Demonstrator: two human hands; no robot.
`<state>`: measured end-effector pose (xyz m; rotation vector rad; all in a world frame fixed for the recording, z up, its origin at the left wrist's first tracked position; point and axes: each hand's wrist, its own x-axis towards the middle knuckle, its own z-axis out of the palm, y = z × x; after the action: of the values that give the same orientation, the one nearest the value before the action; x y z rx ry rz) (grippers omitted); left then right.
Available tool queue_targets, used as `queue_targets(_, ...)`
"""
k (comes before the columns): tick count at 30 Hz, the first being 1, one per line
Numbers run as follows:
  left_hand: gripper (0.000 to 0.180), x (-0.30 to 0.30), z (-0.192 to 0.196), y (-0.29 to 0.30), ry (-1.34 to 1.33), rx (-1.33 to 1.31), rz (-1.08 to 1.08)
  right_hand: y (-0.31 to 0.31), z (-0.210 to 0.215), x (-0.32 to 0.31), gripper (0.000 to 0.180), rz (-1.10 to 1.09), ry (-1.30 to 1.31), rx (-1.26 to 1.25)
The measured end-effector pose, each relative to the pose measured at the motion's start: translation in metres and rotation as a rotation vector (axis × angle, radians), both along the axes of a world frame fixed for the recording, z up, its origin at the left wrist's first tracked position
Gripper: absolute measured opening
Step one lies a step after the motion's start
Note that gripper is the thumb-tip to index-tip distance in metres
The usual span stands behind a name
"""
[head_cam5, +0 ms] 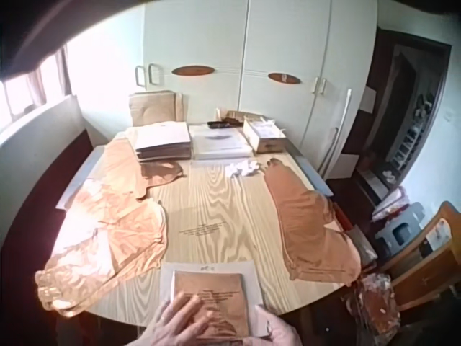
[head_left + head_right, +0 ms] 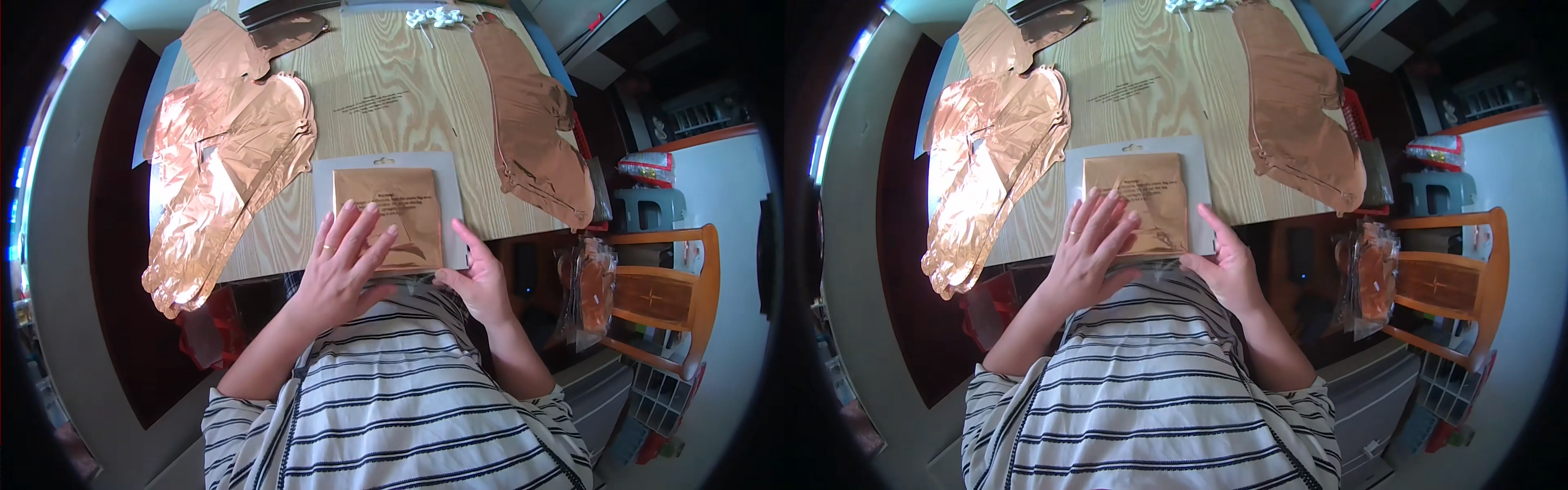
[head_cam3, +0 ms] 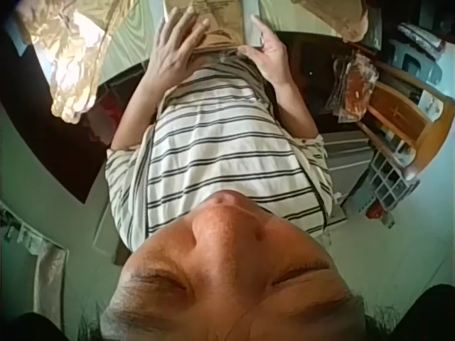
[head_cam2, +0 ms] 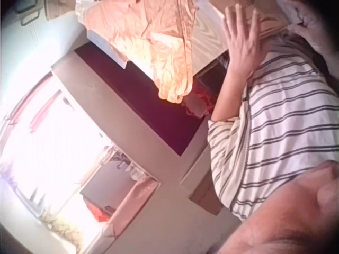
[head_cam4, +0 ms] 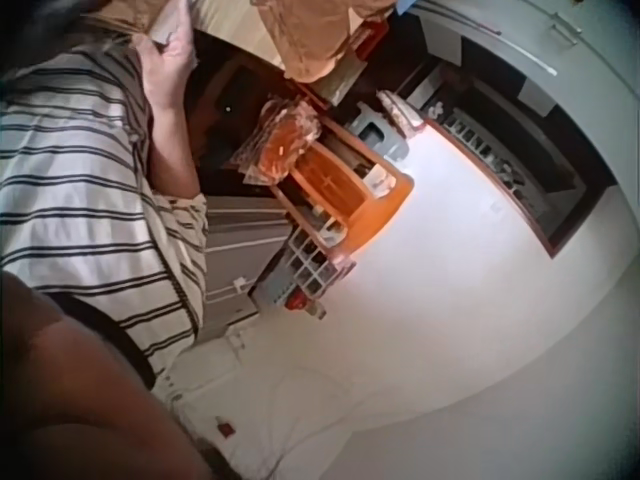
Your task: Folding deflated foil balloons and placing them into retail plastic sleeves with backing cards.
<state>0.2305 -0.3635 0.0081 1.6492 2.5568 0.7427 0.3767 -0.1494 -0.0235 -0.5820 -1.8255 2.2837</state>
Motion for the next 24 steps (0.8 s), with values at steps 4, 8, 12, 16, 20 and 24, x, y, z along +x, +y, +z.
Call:
queue_targets(4, 0.078, -0.008, -0.014, 0.008, 0.074, -0.091, -0.017, 0.009, 0.008, -0.001, 0.056, -0.043, -0.095, 0.573)
queue_targets(8, 0.075, -0.013, -0.019, 0.009, 0.092, -0.101, 0.004, 0.015, 0.011, -0.009, 0.032, -0.107, 0.092, 1.146)
queue_targets(12, 0.064, -0.019, -0.012, 0.017, 0.081, -0.089, -0.013, 0.024, 0.026, -0.021, 0.024, -0.038, 0.069, 1.345)
queue_targets(16, 0.054, -0.028, -0.01, 0.023, 0.076, -0.078, -0.031, 0.042, 0.052, -0.045, 0.015, 0.068, 0.047, 1.276)
queue_targets(20, 0.053, -0.035, -0.009, 0.023, 0.034, -0.089, -0.055, 0.075, 0.078, -0.104, 0.013, 0.087, 0.049, 1.18)
queue_targets(24, 0.057, -0.036, -0.006, 0.026, 0.029, -0.017, -0.043, 0.137, 0.046, -0.209, 0.016, -0.005, 0.033, 1.041)
